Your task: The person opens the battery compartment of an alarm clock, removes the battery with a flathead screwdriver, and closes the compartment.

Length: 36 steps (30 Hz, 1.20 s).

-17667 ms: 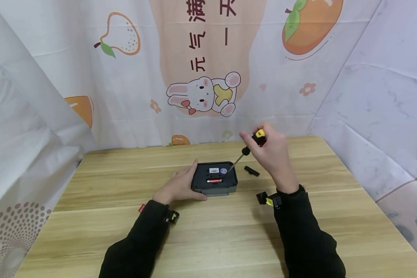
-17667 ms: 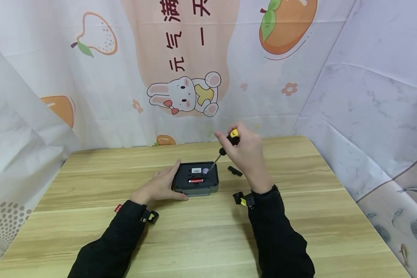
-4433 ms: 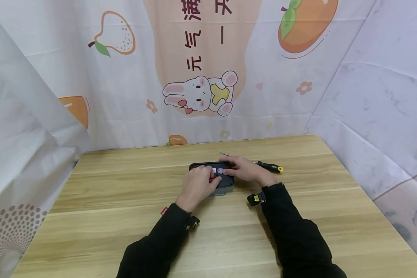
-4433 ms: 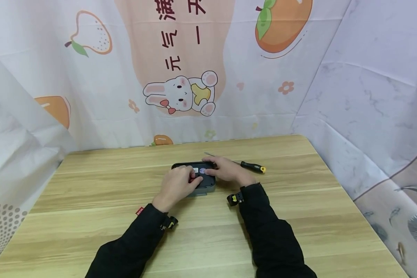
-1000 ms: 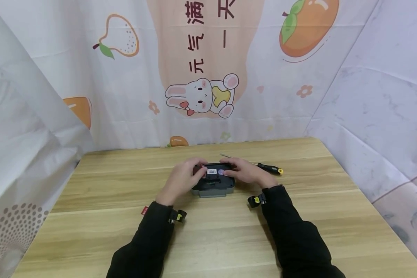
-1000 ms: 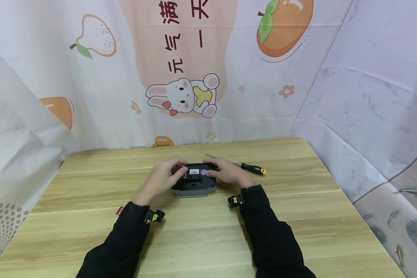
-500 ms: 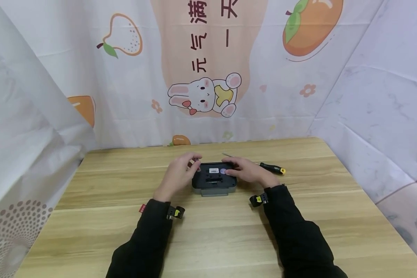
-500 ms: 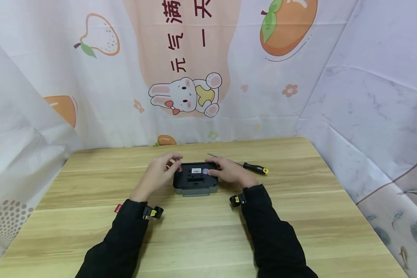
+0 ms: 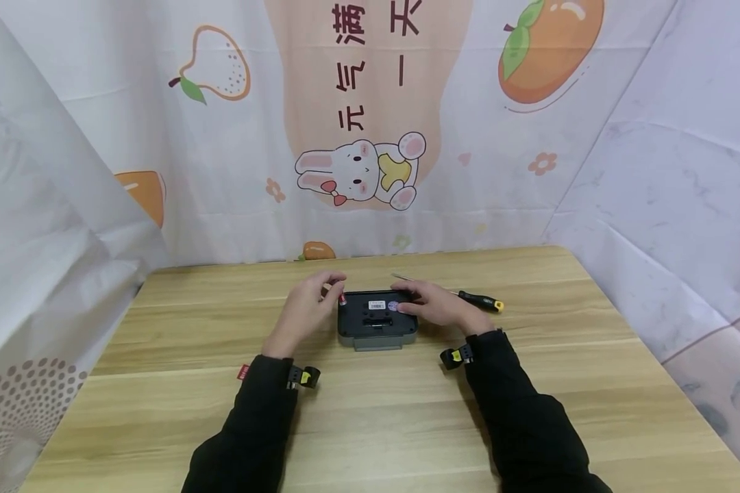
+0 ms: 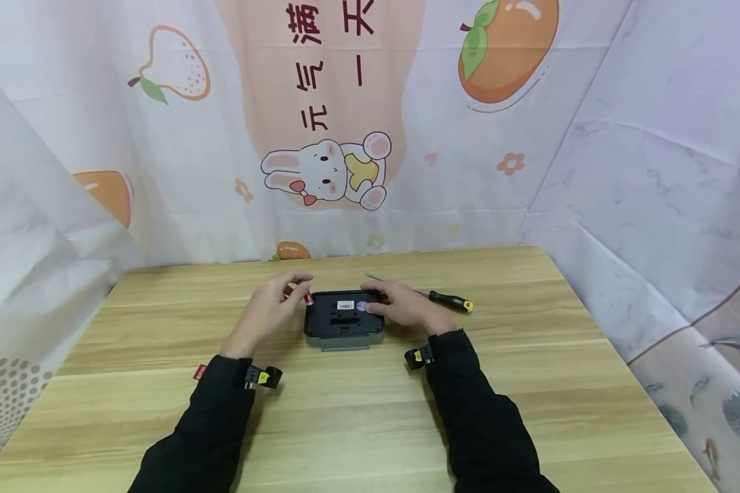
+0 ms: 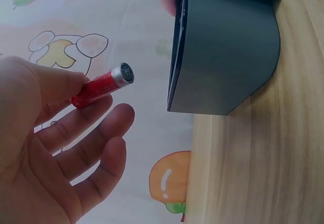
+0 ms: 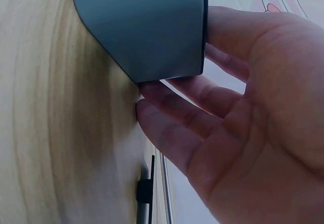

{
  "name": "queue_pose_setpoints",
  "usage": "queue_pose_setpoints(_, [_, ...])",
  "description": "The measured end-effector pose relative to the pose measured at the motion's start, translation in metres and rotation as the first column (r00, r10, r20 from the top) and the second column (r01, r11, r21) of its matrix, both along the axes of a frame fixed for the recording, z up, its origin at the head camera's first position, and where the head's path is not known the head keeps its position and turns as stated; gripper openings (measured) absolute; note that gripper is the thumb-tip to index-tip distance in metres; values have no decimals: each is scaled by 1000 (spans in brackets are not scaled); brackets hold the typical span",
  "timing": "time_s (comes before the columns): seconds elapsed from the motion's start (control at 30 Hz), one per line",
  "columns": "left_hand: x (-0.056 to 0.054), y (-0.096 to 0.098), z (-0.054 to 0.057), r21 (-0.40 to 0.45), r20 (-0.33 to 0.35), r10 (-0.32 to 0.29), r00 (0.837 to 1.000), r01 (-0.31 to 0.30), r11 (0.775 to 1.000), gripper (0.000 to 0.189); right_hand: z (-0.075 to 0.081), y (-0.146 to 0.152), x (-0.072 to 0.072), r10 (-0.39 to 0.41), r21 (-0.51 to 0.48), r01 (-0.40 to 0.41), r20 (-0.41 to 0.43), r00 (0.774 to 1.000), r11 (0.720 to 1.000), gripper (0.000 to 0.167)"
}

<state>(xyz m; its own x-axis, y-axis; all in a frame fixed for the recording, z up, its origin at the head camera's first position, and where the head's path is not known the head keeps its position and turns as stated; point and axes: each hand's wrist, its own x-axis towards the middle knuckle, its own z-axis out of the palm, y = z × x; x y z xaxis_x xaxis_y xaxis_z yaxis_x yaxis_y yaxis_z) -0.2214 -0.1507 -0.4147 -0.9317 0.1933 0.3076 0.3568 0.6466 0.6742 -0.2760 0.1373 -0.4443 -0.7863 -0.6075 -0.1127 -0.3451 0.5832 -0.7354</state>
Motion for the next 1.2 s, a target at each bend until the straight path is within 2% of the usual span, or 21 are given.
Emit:
queue_pose_setpoints(0.2, [0, -5, -1, 27, 31, 11, 999, -12, 1000, 27, -2, -1, -1, 0, 4, 0, 3, 1000, 1000, 53])
queue_pose_setpoints(0.5, [-4, -24, -4, 59, 87, 60, 994, -65, 996, 26, 1, 0, 0, -1, 7, 1, 12, 1000, 1000, 54])
queue_pose_setpoints(0.7, [-8, -37, -12, 10, 160, 57, 986, -59, 998, 30, 3, 0, -1, -7, 11, 7, 19, 1000, 1000, 53])
queue_pose_setpoints(0.9, [-9, -50, -22, -41, 278, 35, 960, -25, 999, 34, 3, 0, -1, -1, 2, 1, 30, 1000, 1000, 53])
queue_pose_setpoints(1.2, [-9, -54, -27, -75, 310, 51, 949, -29, 997, 34, 3, -1, -1, -12, 0, 12, 33, 999, 1000, 53])
